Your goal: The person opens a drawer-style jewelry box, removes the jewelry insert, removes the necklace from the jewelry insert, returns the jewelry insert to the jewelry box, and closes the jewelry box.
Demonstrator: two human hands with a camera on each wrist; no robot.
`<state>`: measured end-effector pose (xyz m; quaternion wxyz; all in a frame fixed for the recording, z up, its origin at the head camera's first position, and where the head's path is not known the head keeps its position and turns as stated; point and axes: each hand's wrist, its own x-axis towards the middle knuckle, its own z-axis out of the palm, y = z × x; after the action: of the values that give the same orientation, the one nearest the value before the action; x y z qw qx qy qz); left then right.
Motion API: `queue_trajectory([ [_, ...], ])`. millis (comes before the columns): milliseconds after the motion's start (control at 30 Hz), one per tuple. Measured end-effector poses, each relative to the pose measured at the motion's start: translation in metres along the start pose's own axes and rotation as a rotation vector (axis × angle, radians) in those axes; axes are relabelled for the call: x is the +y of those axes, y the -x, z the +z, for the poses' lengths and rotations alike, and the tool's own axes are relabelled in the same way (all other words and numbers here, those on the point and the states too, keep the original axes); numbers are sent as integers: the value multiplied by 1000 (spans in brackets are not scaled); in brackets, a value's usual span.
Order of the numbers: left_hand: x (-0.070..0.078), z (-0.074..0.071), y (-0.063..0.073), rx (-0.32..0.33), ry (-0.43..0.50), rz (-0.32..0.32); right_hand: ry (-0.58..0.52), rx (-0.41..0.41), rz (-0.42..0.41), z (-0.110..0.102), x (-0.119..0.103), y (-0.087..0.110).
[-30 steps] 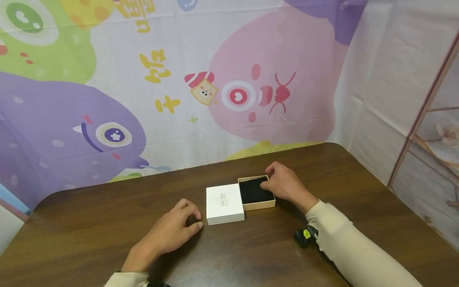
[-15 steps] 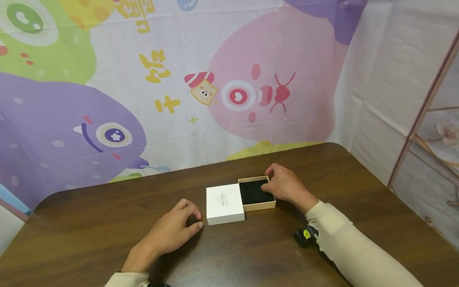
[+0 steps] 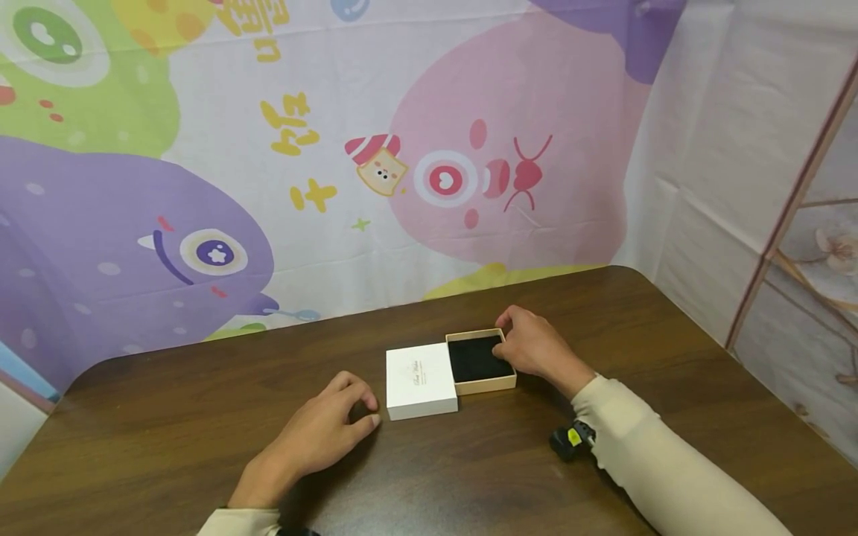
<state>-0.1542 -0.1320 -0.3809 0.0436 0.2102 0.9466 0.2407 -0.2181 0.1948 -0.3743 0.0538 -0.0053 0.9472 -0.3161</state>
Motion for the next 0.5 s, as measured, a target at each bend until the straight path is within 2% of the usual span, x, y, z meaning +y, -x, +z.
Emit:
queue_trajectory([
  [500,-3,2,-1,-2,4,0,5,6,-35,0,1,0],
])
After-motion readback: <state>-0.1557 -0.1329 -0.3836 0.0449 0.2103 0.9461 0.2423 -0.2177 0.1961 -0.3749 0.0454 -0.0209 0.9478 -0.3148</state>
